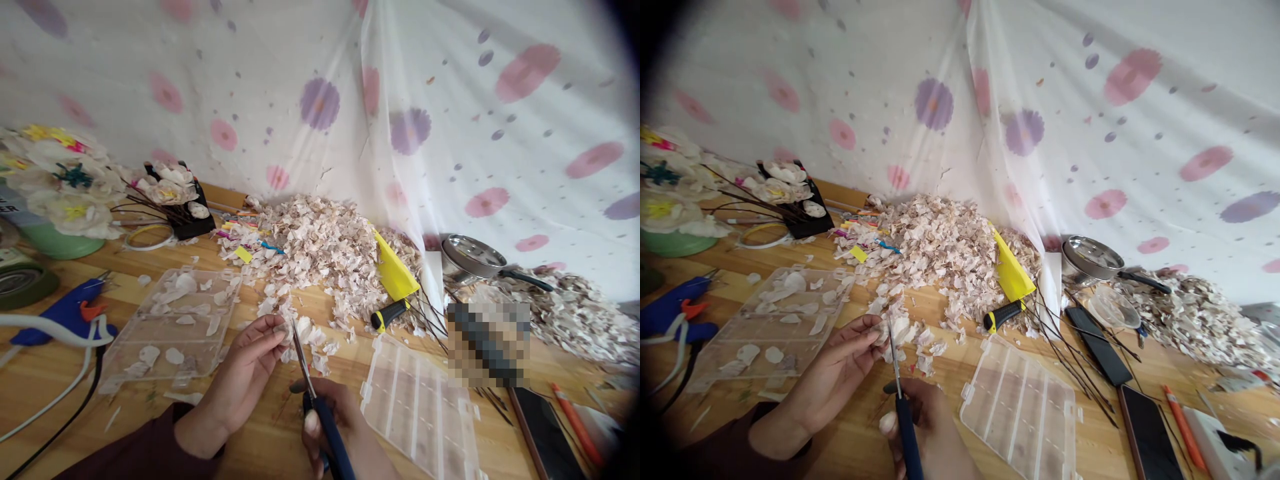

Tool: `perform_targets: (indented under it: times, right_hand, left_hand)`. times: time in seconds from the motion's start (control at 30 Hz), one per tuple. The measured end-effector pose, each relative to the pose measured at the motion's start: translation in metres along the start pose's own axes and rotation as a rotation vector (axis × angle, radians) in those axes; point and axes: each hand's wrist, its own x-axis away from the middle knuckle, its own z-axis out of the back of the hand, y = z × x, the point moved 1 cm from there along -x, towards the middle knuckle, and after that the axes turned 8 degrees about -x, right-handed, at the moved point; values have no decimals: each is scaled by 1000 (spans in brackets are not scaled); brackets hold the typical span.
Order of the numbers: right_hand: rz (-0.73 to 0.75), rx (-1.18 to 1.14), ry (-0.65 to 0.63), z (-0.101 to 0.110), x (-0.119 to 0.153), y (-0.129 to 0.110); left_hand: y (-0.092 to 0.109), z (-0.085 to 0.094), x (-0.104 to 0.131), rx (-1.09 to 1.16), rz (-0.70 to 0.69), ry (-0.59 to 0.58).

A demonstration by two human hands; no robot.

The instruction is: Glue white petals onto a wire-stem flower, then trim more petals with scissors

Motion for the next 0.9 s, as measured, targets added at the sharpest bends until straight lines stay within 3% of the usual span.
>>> perform_targets:
  times: [0.23, 0.43, 0.67, 0.73, 0.9]
  right_hand:
    - [40, 6, 10, 0, -2, 7]
    - [47, -15, -59, -2, -12, 8]
    - [96, -40, -9, 1, -9, 10]
    - [147, -25, 21, 3, -13, 16]
    - [466, -62, 198, 14, -37, 25]
  left_hand:
    - [2, -2, 1, 0, 1, 8]
    - [3, -1, 1, -6, 7, 0]
    - [4, -1, 0, -11, -4, 32]
    - [4, -1, 1, -16, -1, 24]
    - [-7, 1, -2, -27, 94, 3]
